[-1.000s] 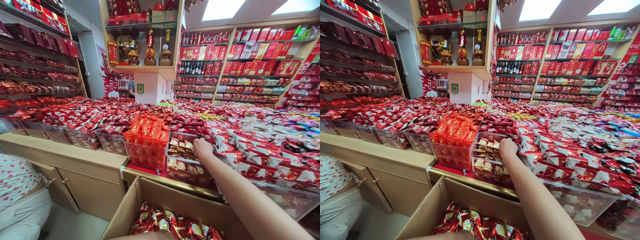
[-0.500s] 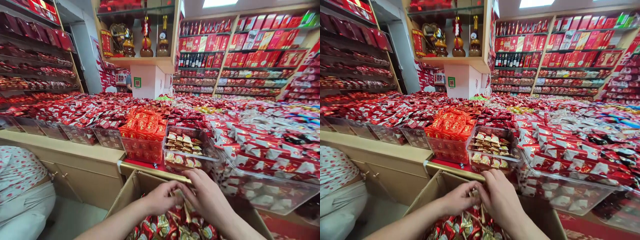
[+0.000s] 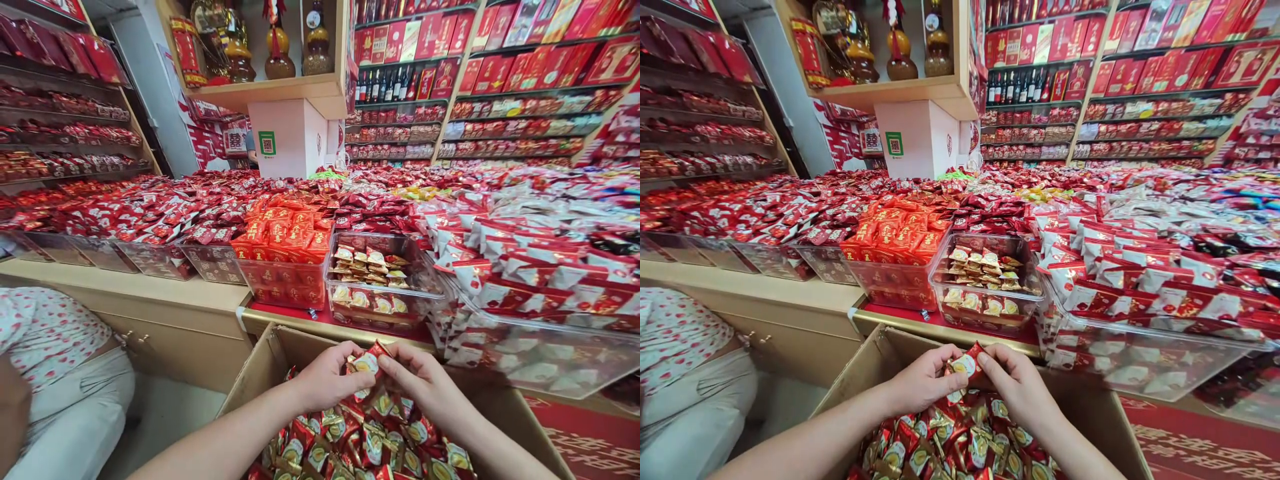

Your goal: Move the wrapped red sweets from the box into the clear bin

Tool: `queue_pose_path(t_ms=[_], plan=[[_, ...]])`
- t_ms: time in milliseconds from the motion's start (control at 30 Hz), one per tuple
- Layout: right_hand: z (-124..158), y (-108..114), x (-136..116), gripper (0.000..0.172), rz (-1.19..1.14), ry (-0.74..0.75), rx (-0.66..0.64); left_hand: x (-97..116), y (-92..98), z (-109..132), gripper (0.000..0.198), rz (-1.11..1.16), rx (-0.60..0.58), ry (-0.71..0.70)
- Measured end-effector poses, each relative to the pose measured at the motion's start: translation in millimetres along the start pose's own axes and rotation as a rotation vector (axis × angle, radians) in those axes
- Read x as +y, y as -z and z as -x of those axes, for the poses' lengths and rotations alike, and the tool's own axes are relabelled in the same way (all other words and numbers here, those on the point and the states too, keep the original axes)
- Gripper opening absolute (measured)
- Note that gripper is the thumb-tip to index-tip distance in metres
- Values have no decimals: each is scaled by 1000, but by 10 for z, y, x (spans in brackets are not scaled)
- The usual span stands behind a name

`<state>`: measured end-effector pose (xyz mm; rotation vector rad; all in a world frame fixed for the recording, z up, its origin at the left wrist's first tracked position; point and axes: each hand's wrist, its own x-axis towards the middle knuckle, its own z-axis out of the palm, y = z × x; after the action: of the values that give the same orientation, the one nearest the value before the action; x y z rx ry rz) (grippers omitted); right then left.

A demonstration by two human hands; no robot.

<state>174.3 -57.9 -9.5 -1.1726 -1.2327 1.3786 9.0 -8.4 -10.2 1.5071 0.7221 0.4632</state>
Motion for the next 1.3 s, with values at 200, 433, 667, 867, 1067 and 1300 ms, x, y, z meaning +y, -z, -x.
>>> queue_pose_path(t_ms=[200, 433, 667, 867, 1067, 1300], plan=[[28, -37, -87, 29, -175, -57, 163, 3, 9, 5, 35, 18, -96, -40], [24, -86, -49, 30, -185, -63, 104, 2, 20, 43, 38, -169, -49, -44], [-12, -122, 44, 38, -267, -120, 138, 14, -7, 69, 42, -213, -23, -122], [-9, -165, 60, 34, -291, -78, 200, -19, -11, 44, 42, -140, 76, -124], [11, -147, 51, 32, -213, -55, 187, -10, 2, 24, 42, -145, 101, -120], [-4, -174, 79, 28, -168, 70, 180, -38, -21, 28, 47, -213, 130, -130]])
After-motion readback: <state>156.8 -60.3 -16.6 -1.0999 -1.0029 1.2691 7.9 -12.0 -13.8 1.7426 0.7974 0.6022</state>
